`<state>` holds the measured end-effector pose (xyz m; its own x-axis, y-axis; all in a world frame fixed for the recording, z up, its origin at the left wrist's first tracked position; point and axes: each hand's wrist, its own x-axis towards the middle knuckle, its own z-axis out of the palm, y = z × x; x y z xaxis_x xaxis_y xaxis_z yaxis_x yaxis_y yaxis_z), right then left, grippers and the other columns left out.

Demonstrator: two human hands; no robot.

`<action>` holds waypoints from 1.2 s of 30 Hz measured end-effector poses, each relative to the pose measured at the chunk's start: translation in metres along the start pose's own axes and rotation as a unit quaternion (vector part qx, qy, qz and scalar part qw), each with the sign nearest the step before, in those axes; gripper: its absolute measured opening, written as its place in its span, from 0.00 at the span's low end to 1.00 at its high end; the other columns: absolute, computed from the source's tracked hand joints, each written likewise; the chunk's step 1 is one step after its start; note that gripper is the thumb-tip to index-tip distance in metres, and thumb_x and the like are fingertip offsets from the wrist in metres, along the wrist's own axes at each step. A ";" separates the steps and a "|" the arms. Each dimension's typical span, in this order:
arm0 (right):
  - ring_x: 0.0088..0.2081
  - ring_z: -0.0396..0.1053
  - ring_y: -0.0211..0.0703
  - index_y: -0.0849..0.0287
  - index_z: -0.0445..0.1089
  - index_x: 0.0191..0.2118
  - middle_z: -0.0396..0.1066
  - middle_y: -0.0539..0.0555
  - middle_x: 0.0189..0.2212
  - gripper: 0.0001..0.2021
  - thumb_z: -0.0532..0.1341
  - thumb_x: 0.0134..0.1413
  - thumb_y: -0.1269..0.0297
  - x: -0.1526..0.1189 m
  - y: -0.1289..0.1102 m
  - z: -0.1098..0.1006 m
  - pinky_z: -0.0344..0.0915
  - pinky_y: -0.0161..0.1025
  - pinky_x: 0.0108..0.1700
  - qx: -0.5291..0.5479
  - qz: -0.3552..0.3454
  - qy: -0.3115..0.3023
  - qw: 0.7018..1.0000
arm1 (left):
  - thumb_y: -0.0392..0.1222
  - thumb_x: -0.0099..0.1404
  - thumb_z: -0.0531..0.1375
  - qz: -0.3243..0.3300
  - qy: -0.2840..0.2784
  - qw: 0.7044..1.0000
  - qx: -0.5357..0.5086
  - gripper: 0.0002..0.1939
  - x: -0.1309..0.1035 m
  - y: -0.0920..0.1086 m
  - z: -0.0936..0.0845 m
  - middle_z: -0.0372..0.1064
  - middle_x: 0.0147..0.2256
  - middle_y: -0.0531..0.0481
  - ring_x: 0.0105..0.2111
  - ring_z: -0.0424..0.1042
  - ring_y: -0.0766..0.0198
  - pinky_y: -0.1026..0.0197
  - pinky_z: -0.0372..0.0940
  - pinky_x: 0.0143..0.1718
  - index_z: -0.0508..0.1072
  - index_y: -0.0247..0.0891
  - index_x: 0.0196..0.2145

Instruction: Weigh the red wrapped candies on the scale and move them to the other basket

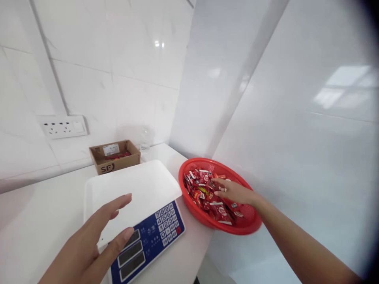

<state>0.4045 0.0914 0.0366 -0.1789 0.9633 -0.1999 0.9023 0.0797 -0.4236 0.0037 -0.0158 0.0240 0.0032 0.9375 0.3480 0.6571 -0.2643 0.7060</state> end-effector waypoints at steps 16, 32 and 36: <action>0.36 0.69 0.48 0.58 0.72 0.29 0.73 0.54 0.31 0.09 0.61 0.36 0.73 0.012 0.012 0.042 0.62 0.40 0.39 0.007 -0.028 0.025 0.999 | 0.53 0.62 0.53 0.016 -0.056 0.994 0.093 0.24 -0.003 0.014 0.016 0.66 0.52 0.45 0.45 0.71 0.51 0.61 0.71 0.29 0.61 0.50 0.55; 0.56 0.59 0.46 0.59 0.54 0.60 0.56 0.60 0.59 0.30 0.57 0.52 0.54 0.058 -0.156 0.047 0.61 0.44 0.52 0.231 -0.164 0.042 0.958 | 0.51 0.65 0.49 0.026 -0.063 0.988 0.135 0.22 0.005 0.000 0.020 0.58 0.57 0.44 0.61 0.49 0.50 0.44 0.53 0.56 0.61 0.42 0.54; 0.61 0.49 0.46 0.58 0.51 0.61 0.51 0.57 0.62 0.31 0.57 0.53 0.58 0.055 -0.097 0.023 0.46 0.42 0.61 0.018 -0.111 0.085 0.990 | 0.53 0.63 0.50 0.024 -0.053 0.989 0.137 0.24 0.004 -0.015 0.012 0.58 0.57 0.44 0.61 0.48 0.50 0.44 0.51 0.58 0.61 0.43 0.55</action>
<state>0.2980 0.1304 0.0466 -0.3005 0.9523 0.0528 0.8326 0.2890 -0.4724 0.0031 -0.0049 0.0071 0.1095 0.9476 0.3000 0.8341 -0.2518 0.4909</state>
